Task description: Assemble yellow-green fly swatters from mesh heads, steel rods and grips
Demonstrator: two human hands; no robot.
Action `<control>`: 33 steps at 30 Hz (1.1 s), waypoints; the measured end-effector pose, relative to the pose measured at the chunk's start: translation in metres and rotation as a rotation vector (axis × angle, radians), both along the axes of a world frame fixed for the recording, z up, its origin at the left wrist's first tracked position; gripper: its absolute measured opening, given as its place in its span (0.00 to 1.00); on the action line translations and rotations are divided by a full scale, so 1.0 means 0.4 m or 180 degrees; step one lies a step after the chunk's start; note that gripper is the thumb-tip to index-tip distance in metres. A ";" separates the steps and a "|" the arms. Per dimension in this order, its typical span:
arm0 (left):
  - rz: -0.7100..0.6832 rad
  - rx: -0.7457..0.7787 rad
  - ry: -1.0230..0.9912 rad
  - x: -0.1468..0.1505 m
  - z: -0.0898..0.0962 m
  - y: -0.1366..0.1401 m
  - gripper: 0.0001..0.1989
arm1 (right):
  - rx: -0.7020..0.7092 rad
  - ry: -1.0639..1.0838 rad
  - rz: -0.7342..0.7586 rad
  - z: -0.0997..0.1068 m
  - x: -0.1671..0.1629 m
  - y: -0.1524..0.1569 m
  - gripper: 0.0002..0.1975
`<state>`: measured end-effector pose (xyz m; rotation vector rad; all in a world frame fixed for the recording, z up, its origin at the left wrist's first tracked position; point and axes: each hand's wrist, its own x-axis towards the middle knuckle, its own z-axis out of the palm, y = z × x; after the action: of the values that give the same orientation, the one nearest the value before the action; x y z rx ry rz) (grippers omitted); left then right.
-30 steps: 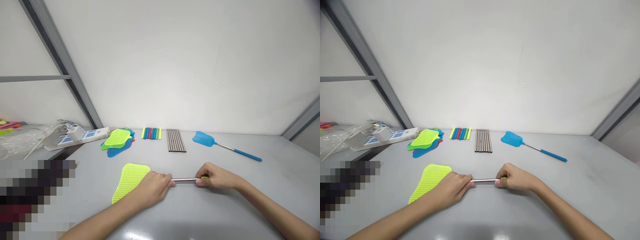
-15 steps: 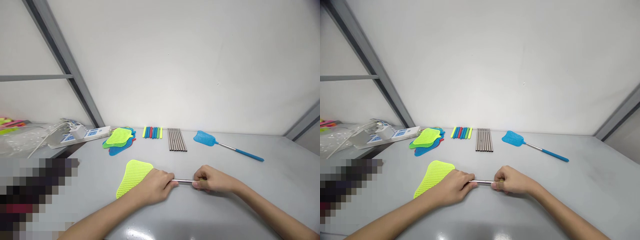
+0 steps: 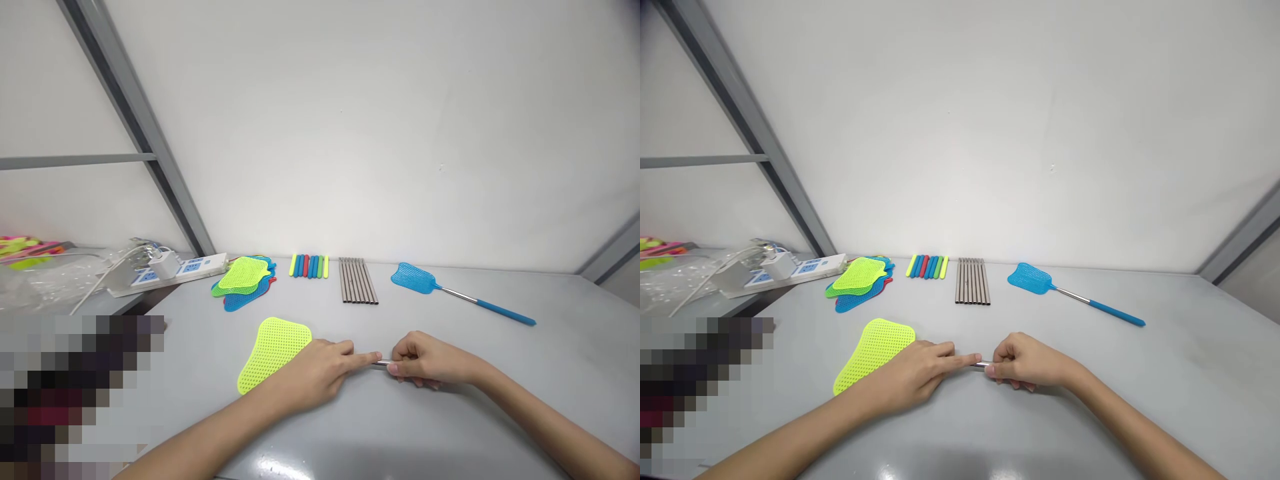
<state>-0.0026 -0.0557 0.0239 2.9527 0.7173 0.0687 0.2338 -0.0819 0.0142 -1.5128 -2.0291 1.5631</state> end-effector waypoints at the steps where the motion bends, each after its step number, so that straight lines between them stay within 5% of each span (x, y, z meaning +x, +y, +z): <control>1: -0.0021 0.0012 0.0019 -0.001 -0.001 0.001 0.26 | -0.0008 0.0010 0.0002 0.000 0.001 0.000 0.19; 33: 0.0048 -0.0848 -0.0489 -0.003 0.015 0.003 0.17 | -0.0316 0.0264 0.0090 0.002 0.009 0.014 0.21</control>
<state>-0.0038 -0.0544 0.0298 2.6556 0.6701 0.1837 0.2374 -0.0762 0.0148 -1.4321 -1.9636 1.7313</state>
